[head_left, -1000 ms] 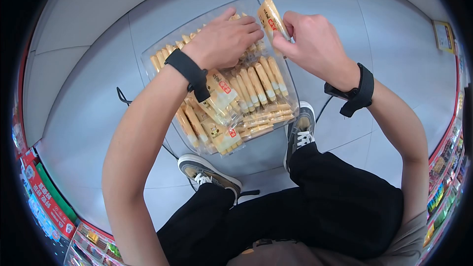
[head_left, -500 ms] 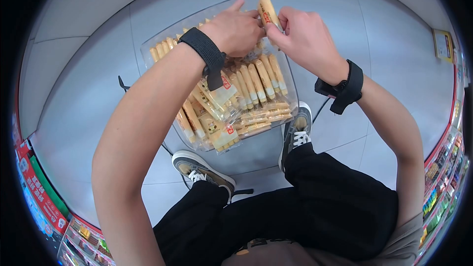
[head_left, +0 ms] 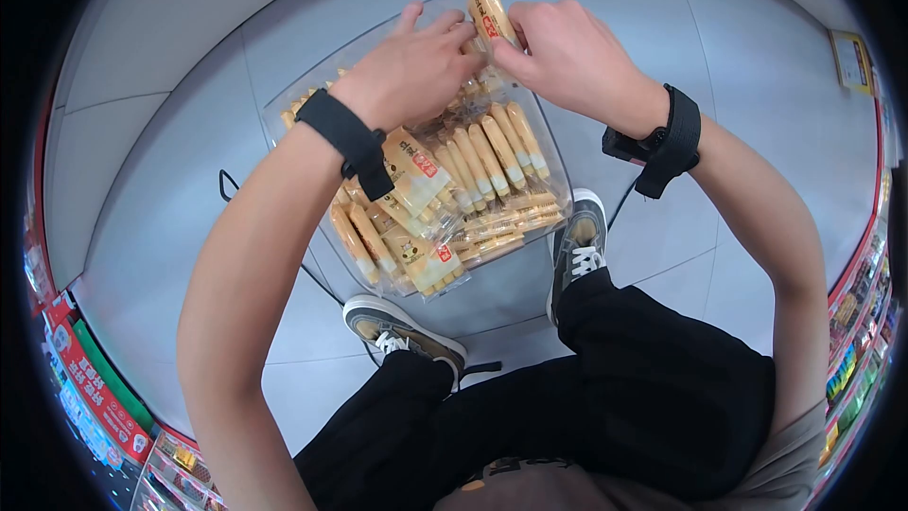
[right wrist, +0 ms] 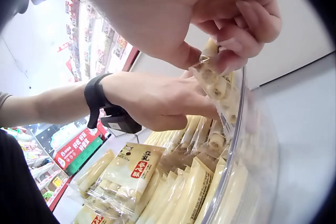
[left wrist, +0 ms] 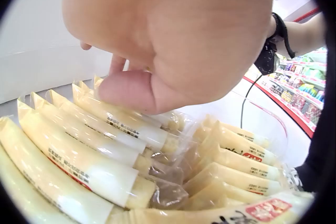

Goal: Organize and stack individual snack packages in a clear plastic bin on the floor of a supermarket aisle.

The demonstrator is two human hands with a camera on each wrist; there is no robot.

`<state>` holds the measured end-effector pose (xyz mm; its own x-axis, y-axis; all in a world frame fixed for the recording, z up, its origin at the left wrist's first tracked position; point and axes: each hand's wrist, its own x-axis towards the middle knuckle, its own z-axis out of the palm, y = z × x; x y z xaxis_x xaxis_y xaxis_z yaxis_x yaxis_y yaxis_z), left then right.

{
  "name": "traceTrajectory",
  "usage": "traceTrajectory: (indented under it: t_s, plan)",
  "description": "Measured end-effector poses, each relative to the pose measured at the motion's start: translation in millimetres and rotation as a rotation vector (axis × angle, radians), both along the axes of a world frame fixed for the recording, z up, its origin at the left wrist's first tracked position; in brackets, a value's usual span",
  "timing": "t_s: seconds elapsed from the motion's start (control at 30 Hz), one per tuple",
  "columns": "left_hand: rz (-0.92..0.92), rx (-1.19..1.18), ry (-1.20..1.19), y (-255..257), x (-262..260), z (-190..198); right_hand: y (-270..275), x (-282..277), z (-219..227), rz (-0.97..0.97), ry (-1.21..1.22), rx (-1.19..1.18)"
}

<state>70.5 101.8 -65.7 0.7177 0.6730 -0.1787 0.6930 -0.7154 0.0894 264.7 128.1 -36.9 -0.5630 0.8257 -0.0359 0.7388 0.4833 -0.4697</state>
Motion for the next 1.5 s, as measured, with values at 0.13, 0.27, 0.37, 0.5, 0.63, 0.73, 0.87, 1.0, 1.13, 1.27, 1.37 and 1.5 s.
traceTrajectory:
  t_s: [0.13,0.27,0.37,0.5,0.63,0.73,0.87,1.0,1.13,1.27,1.37,1.5]
  plan:
    - [0.043,0.007,0.001,-6.9,-5.4,4.8,0.9,0.9,-6.3,0.047,-0.092,0.010]
    - [0.029,-0.007,0.014,-3.9,-11.1,10.6,0.2,-3.0,-14.1,0.136,-0.122,0.143]
    - [0.013,-0.003,0.070,-8.3,-10.8,19.7,0.2,-8.2,-22.9,0.188,-0.174,0.229]
    - [0.213,-0.071,-0.069,-34.8,-32.1,36.5,-1.9,-7.8,-36.3,0.363,-0.240,0.535]
    - [0.466,-0.244,-0.042,-57.5,-67.1,46.0,-5.6,-14.3,-25.9,0.474,-0.448,0.650]
    - [0.394,-0.135,0.097,-75.0,-91.1,49.0,-6.5,-22.5,-21.7,0.571,-0.544,0.632]
    - [0.447,-0.014,0.162,-99.9,-112.1,41.1,-0.5,-27.3,-10.1,0.590,-0.442,0.536]
    - [0.553,0.081,0.033,-114.4,-110.1,32.3,-2.3,-45.1,-4.5,0.612,-0.207,0.389]
    - [0.586,0.105,0.001,-116.9,-104.6,24.0,-3.3,-48.9,-19.2,0.640,-0.225,0.420]
    - [0.600,0.112,-0.024,-108.6,-106.6,19.9,3.7,-52.6,-22.5,0.512,-0.341,0.258]
    - [0.612,0.163,-0.080,-105.6,-105.0,17.5,3.0,-49.1,-20.1,0.559,-0.361,0.274]
    - [0.490,0.085,-0.170,-101.2,-102.4,15.4,-5.4,-49.0,-16.3,0.549,-0.299,0.304]
